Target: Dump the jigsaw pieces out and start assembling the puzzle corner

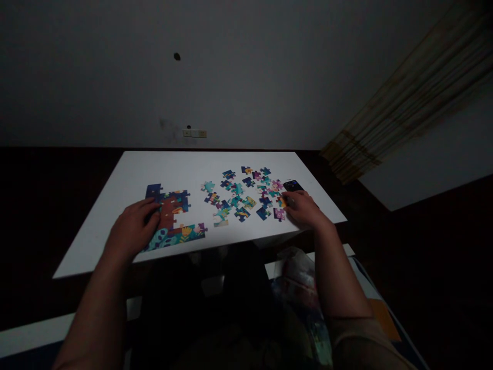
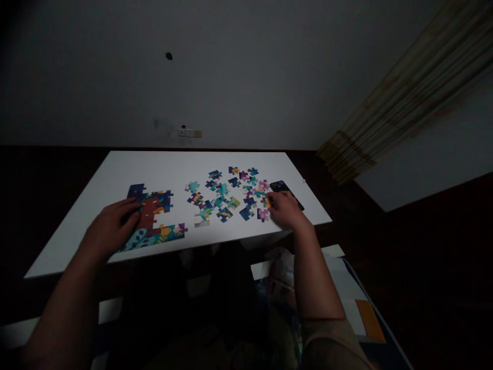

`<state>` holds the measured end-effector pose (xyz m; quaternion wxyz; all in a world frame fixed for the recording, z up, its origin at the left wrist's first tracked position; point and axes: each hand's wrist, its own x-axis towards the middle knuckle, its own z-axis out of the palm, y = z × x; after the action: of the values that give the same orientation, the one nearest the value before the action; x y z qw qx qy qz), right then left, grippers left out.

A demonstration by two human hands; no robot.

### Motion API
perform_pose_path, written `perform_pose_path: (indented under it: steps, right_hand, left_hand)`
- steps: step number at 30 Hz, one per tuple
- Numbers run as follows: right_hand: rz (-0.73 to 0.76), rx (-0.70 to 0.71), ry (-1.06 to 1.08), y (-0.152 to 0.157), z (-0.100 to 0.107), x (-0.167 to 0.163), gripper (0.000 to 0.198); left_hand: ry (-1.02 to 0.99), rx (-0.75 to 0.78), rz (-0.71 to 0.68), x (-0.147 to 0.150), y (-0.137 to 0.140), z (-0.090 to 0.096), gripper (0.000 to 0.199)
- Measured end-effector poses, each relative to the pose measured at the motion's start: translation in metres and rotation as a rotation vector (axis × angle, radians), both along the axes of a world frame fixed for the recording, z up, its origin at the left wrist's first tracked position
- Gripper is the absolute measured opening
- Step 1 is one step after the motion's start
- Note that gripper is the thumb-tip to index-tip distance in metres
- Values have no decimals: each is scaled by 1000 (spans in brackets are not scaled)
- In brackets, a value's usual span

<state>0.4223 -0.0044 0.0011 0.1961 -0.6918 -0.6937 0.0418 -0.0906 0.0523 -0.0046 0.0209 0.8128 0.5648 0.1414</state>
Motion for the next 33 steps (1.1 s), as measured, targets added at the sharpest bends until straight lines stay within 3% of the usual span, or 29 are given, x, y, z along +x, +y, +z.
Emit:
perform_pose_path:
  steps: [3,9,13,17,21,26,33]
  right_hand:
    - [53,-158,-96,5,6,3,48]
    - [-30,16,108,-1,13,-16,35]
    - [106,43,409,-3,18,-85,29]
    - [428,-127,499,5,26,-176,28]
    - [564,-321,585,26,26,-244,38]
    - [627,-365,389,54,28,-285,22]
    - [730,-355,210,72,32,-309,29]
  left_hand:
    - [-27,23,36,1,-2,-2,44]
    - [-103,19,69,1,-11,1,39]
    - [-130,11,96,0,-14,3,36]
    - [-148,16,68,-1,-16,2,35]
    - [-164,51,49,-3,-17,0,34]
    - [-171,66,54,-5,-19,-1,32]
    - [-208,58,74,-8,-18,-3,30]
